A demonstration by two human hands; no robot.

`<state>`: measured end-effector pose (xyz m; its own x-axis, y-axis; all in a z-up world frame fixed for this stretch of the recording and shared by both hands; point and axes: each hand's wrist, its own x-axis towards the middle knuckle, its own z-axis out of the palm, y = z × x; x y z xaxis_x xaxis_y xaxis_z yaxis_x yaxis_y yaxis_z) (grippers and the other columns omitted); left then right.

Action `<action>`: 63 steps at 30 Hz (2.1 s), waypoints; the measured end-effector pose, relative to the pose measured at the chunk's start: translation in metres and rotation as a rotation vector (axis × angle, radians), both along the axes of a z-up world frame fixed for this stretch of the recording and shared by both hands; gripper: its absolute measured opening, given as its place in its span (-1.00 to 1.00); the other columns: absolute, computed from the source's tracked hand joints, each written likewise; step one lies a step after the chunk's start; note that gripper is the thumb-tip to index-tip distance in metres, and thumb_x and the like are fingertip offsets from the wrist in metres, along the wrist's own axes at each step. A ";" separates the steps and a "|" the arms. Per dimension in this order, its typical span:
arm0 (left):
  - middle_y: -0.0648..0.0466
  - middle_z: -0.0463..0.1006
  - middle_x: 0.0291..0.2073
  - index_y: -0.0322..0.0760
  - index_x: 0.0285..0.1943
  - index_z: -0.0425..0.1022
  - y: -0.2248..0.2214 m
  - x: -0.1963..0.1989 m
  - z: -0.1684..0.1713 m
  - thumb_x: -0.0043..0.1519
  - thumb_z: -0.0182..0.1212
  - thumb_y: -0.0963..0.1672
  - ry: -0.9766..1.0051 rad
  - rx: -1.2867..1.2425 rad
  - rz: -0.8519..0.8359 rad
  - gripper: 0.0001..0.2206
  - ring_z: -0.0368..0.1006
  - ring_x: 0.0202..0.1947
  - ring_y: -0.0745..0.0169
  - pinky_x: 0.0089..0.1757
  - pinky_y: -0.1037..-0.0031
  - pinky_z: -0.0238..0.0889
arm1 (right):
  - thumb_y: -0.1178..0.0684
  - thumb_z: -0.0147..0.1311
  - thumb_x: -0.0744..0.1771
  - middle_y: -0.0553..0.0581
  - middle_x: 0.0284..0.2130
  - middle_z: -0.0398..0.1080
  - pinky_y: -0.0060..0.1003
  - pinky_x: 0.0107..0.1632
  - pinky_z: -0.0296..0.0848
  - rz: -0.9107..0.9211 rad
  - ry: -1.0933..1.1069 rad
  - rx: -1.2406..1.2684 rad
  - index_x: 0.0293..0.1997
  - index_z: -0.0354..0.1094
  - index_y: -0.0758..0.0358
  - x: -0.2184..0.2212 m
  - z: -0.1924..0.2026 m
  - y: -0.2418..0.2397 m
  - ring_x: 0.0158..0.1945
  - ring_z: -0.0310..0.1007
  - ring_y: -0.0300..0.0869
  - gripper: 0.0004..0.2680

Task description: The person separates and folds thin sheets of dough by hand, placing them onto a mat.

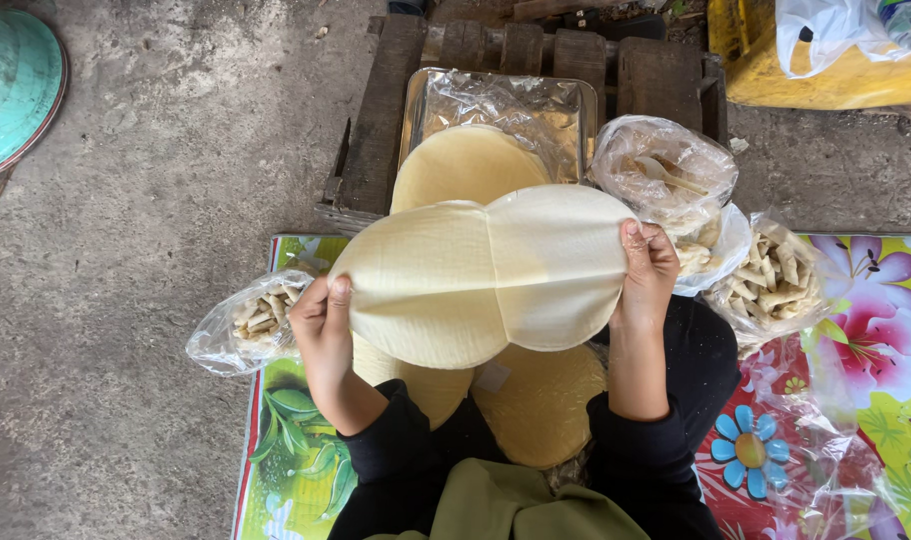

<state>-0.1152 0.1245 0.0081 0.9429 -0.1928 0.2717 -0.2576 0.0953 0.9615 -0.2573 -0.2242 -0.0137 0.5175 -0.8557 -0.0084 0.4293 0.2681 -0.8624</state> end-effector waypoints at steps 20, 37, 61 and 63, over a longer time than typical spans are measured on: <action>0.00 0.60 -0.20 -0.40 0.08 0.50 0.061 -0.021 0.044 0.40 0.19 -0.14 0.056 -0.509 0.236 -0.80 0.53 -0.25 0.30 -0.20 0.48 0.44 | 0.06 0.19 0.38 0.11 -0.31 0.53 -0.23 -0.18 0.64 -0.075 -0.022 -0.029 -0.25 0.36 0.19 -0.004 0.058 -0.012 -0.23 0.64 -0.17 -0.89; 0.03 0.56 0.01 -0.41 0.28 0.30 0.074 0.014 0.010 0.39 0.14 -0.22 0.196 -0.491 -0.065 -0.71 0.47 0.03 0.32 0.10 0.42 0.33 | 0.32 0.15 0.36 0.09 -0.18 0.42 -0.32 -0.20 0.44 -0.129 0.146 -1.485 -0.02 0.50 0.18 0.130 0.192 0.002 -0.21 0.46 -0.17 -0.84; 0.04 0.58 -0.10 -0.43 0.19 0.36 0.056 0.022 -0.004 0.36 0.14 -0.25 0.282 -0.388 -0.228 -0.77 0.47 -0.09 0.38 0.02 0.49 0.30 | 0.26 0.22 0.18 0.22 -0.09 0.49 -0.11 0.03 0.48 0.554 0.714 -2.089 -0.01 0.46 0.31 0.069 0.054 0.099 -0.05 0.50 -0.06 -0.71; 0.04 0.58 -0.12 -0.43 0.17 0.36 0.053 0.023 -0.004 0.37 0.13 -0.26 0.282 -0.383 -0.249 -0.78 0.47 -0.10 0.38 0.01 0.49 0.30 | 0.24 0.24 0.19 0.20 -0.08 0.49 -0.07 0.07 0.45 0.659 0.693 -2.036 0.00 0.47 0.24 0.067 0.058 0.090 0.00 0.49 -0.03 -0.70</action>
<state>-0.0924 0.1774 0.0038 0.9277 -0.3570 0.1093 0.0810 0.4782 0.8745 -0.1906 -0.1345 0.0444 0.9502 0.2812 0.1341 0.2859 -0.9581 -0.0168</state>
